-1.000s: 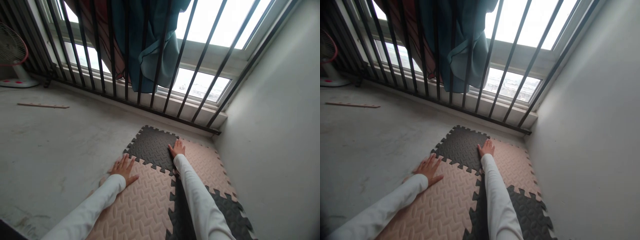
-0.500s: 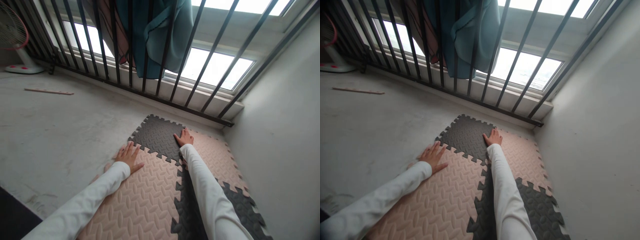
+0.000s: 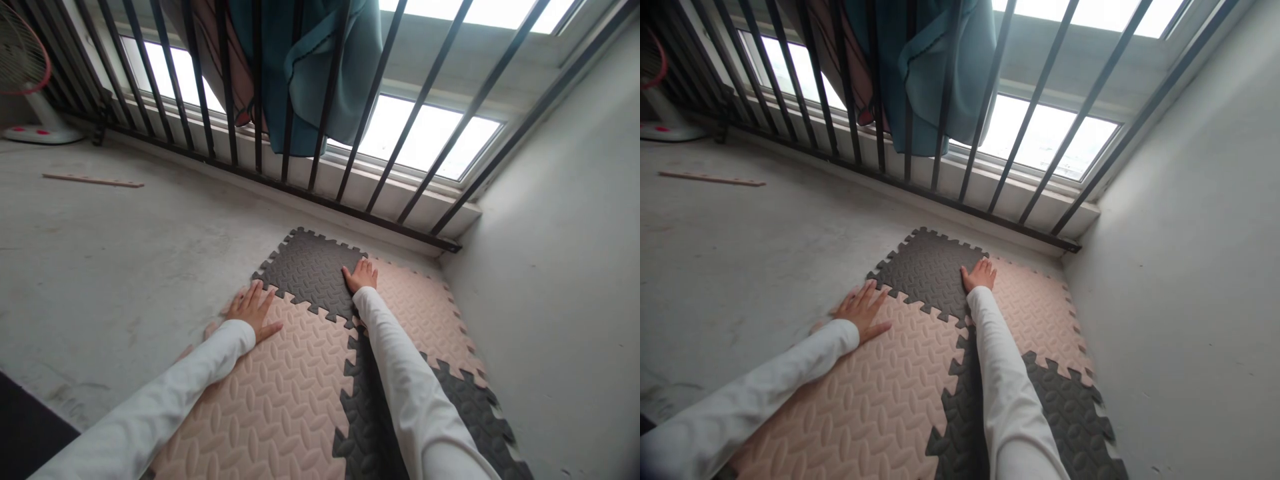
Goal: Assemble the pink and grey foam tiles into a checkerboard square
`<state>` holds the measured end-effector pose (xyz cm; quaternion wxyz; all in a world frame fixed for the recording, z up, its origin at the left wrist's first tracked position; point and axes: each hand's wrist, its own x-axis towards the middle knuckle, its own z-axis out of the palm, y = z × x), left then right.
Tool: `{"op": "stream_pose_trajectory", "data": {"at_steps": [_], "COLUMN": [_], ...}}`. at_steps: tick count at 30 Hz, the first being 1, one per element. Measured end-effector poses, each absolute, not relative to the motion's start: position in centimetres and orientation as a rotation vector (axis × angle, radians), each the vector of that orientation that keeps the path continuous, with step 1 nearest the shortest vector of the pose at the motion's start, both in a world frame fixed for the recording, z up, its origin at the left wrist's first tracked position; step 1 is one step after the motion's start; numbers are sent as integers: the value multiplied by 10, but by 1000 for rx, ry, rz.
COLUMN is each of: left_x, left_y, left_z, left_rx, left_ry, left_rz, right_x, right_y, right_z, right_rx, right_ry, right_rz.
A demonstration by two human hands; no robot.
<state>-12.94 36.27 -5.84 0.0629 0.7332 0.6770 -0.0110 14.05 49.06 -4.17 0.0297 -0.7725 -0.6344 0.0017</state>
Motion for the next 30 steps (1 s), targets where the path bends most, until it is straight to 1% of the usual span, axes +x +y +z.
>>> {"op": "stream_pose_trajectory", "data": {"at_steps": [5, 16, 25, 30], "left_x": [-129, -130, -128, -126], "left_y": [363, 362, 363, 362], "left_z": [-57, -59, -56, -53], "left_rx": [2227, 2256, 2230, 2230], "left_ry": [2047, 2067, 2076, 2084], "left_rz": [-67, -65, -90, -81], "right_x": [135, 137, 132, 137], "right_y": [480, 455, 427, 438], "right_z": [-41, -42, -45, -44], "right_rx": [-2384, -2311, -2301, -2283], "right_ry": [-1932, -2056, -2103, -2155], "right_rz": [-26, 93, 116, 181]}}
